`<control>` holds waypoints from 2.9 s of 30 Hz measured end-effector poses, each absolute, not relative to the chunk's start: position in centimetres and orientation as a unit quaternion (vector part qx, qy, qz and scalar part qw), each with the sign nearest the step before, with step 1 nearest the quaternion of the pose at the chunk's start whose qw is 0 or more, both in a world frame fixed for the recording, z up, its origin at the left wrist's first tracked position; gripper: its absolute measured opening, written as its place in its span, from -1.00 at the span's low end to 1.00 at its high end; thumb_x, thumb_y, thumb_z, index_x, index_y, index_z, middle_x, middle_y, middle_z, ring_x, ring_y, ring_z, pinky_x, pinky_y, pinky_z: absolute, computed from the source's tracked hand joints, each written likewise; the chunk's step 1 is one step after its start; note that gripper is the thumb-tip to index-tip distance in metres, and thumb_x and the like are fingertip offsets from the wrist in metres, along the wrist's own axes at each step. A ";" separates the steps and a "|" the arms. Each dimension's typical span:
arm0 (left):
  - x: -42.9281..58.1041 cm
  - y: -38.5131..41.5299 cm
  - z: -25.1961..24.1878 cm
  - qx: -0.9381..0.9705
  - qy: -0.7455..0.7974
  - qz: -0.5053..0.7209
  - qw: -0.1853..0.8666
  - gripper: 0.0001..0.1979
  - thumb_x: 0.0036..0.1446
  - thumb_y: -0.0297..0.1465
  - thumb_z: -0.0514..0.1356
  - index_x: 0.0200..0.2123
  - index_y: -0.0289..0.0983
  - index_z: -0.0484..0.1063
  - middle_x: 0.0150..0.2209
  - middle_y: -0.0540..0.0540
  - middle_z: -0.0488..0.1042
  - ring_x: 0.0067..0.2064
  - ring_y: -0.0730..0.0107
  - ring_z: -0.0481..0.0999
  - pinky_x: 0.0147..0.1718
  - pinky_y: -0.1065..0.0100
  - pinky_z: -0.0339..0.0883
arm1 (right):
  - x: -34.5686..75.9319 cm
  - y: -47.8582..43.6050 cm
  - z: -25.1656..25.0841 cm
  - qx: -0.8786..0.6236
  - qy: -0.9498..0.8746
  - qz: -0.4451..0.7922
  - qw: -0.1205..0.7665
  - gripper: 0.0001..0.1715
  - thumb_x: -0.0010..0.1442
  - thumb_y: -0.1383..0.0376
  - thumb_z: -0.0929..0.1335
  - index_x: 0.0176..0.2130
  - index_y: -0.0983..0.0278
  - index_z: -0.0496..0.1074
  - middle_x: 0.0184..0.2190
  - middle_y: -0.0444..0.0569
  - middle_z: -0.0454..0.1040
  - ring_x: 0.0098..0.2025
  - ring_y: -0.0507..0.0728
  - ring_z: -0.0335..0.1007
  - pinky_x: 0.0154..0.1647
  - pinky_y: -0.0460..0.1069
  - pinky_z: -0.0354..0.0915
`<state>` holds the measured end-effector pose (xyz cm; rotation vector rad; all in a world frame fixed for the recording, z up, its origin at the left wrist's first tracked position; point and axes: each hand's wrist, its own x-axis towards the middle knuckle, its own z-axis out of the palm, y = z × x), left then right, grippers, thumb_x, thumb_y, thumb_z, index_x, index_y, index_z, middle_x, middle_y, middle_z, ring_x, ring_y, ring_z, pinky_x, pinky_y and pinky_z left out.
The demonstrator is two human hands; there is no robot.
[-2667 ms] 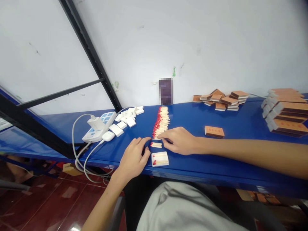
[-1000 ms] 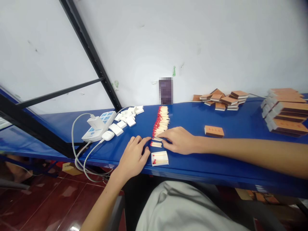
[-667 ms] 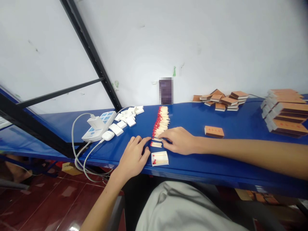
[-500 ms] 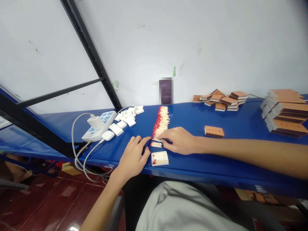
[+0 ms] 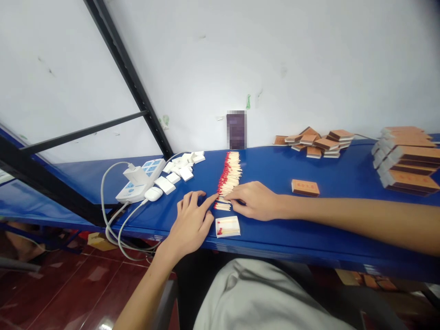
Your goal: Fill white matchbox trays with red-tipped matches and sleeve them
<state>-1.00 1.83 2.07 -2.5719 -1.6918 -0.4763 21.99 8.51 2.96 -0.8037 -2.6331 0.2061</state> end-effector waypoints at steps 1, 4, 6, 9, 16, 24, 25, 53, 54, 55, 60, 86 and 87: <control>-1.0 1.8 2.1 -0.827 -0.543 -0.147 0.014 -0.52 0.34 -0.39 -0.07 0.29 -0.04 0.22 0.17 -0.19 0.24 0.19 -0.01 0.15 0.09 -0.10 0.18 | 22.0 8.5 2.9 -0.284 -0.937 0.073 0.190 -0.64 0.27 0.31 0.25 -0.03 0.22 0.56 -0.13 -0.01 0.61 -0.20 0.12 0.50 -0.25 -0.05 0.22; -1.1 1.9 2.0 -0.828 -0.543 -0.140 0.013 -0.52 0.35 -0.39 -0.08 0.30 -0.06 0.19 0.19 -0.19 0.23 0.21 0.00 0.13 0.11 -0.12 0.14 | 22.0 8.5 2.9 -0.281 -0.938 0.069 0.190 -0.64 0.28 0.31 0.25 -0.04 0.21 0.56 -0.17 -0.02 0.61 -0.23 0.11 0.49 -0.27 -0.05 0.21; -1.1 1.9 2.0 -0.826 -0.543 -0.150 0.010 -0.52 0.35 -0.39 -0.08 0.30 -0.07 0.19 0.19 -0.19 0.24 0.21 0.01 0.13 0.12 -0.12 0.13 | 22.0 8.5 3.0 -0.281 -0.938 0.066 0.190 -0.64 0.29 0.32 0.24 -0.05 0.21 0.56 -0.20 -0.03 0.61 -0.25 0.11 0.49 -0.28 -0.04 0.21; -1.0 1.9 2.1 -0.824 -0.542 -0.168 0.001 -0.54 0.35 -0.40 -0.07 0.28 -0.09 0.20 0.16 -0.18 0.27 0.20 0.04 0.14 0.13 -0.09 0.13 | 22.0 8.5 2.9 -0.280 -0.939 0.069 0.190 -0.64 0.28 0.33 0.25 -0.05 0.21 0.56 -0.19 -0.02 0.61 -0.23 0.12 0.50 -0.26 -0.04 0.22; -0.8 1.8 2.2 -0.814 -0.545 -0.201 -0.009 -0.66 0.33 -0.41 -0.05 0.12 -0.16 0.32 0.13 -0.20 0.27 0.19 0.04 0.18 0.12 -0.06 0.16 | 22.1 8.5 2.9 -0.274 -0.940 0.080 0.188 -0.62 0.28 0.33 0.25 -0.02 0.20 0.55 -0.15 -0.02 0.62 -0.17 0.13 0.52 -0.21 -0.03 0.26; -0.9 1.8 2.1 -0.813 -0.546 -0.203 -0.015 -0.71 0.32 -0.41 -0.03 0.03 -0.19 0.36 0.11 -0.20 0.28 0.18 0.05 0.22 0.11 -0.03 0.17 | 21.9 8.4 2.9 -0.298 -0.930 0.078 0.200 -0.63 0.25 0.32 0.25 -0.04 0.23 0.55 -0.14 -0.02 0.62 -0.18 0.15 0.53 -0.21 -0.02 0.25; -0.8 1.8 2.1 -0.813 -0.545 -0.203 -0.015 -0.71 0.32 -0.41 -0.03 0.03 -0.19 0.36 0.10 -0.20 0.29 0.18 0.05 0.23 0.11 -0.02 0.18 | 21.9 8.4 2.9 -0.300 -0.930 0.076 0.199 -0.63 0.24 0.34 0.25 -0.05 0.23 0.54 -0.14 -0.03 0.62 -0.19 0.15 0.52 -0.22 -0.02 0.25; -0.8 1.7 2.3 -0.818 -0.538 -0.200 -0.023 -0.69 0.33 -0.41 -0.03 0.08 -0.19 0.33 0.02 -0.16 0.34 0.05 0.11 0.30 0.06 0.03 0.20 | 21.8 8.5 3.1 -0.300 -0.931 0.089 0.190 -0.70 0.28 0.31 0.25 -0.13 0.23 0.55 -0.20 -0.04 0.62 -0.23 0.12 0.51 -0.25 -0.04 0.22; -0.8 1.7 2.3 -0.819 -0.538 -0.199 -0.023 -0.68 0.33 -0.41 -0.03 0.10 -0.19 0.33 0.02 -0.16 0.33 0.05 0.11 0.30 0.06 0.03 0.20 | 21.8 8.5 3.1 -0.299 -0.931 0.090 0.190 -0.71 0.29 0.30 0.25 -0.15 0.23 0.55 -0.23 -0.04 0.62 -0.25 0.11 0.50 -0.26 -0.04 0.21; -0.8 1.8 2.3 -0.819 -0.538 -0.198 -0.023 -0.67 0.34 -0.40 -0.03 0.12 -0.18 0.33 0.02 -0.16 0.33 0.05 0.11 0.30 0.06 0.03 0.20 | 21.8 8.5 3.2 -0.298 -0.931 0.092 0.189 -0.71 0.31 0.29 0.24 -0.18 0.23 0.56 -0.26 -0.04 0.62 -0.27 0.10 0.49 -0.27 -0.05 0.20; -0.9 1.8 2.2 -0.821 -0.535 -0.198 -0.018 -0.65 0.37 -0.35 -0.02 0.15 -0.14 0.36 0.03 -0.15 0.32 0.06 0.11 0.30 0.08 0.03 0.21 | 21.8 8.5 3.4 -0.298 -0.930 0.116 0.183 -0.61 0.36 0.14 0.23 -0.18 0.24 0.58 -0.30 -0.03 0.61 -0.34 0.08 0.46 -0.33 -0.05 0.15; -1.0 2.1 2.1 -0.820 -0.531 -0.212 -0.042 -0.70 0.38 -0.23 0.06 0.08 -0.09 0.46 0.03 -0.12 0.35 0.07 0.15 0.31 0.09 0.08 0.20 | 22.0 8.7 3.3 -0.270 -0.945 0.102 0.155 -0.62 0.37 0.12 0.25 -0.13 0.20 0.60 -0.32 -0.02 0.63 -0.33 0.09 0.48 -0.30 -0.06 0.22; -1.0 2.2 2.0 -0.816 -0.534 -0.217 -0.045 -0.70 0.37 -0.22 0.07 0.05 -0.09 0.49 0.01 -0.11 0.36 0.05 0.16 0.32 0.08 0.08 0.21 | 21.9 8.8 3.4 -0.262 -0.947 0.104 0.156 -0.64 0.36 0.14 0.25 -0.13 0.20 0.61 -0.30 -0.03 0.63 -0.32 0.09 0.49 -0.29 -0.06 0.22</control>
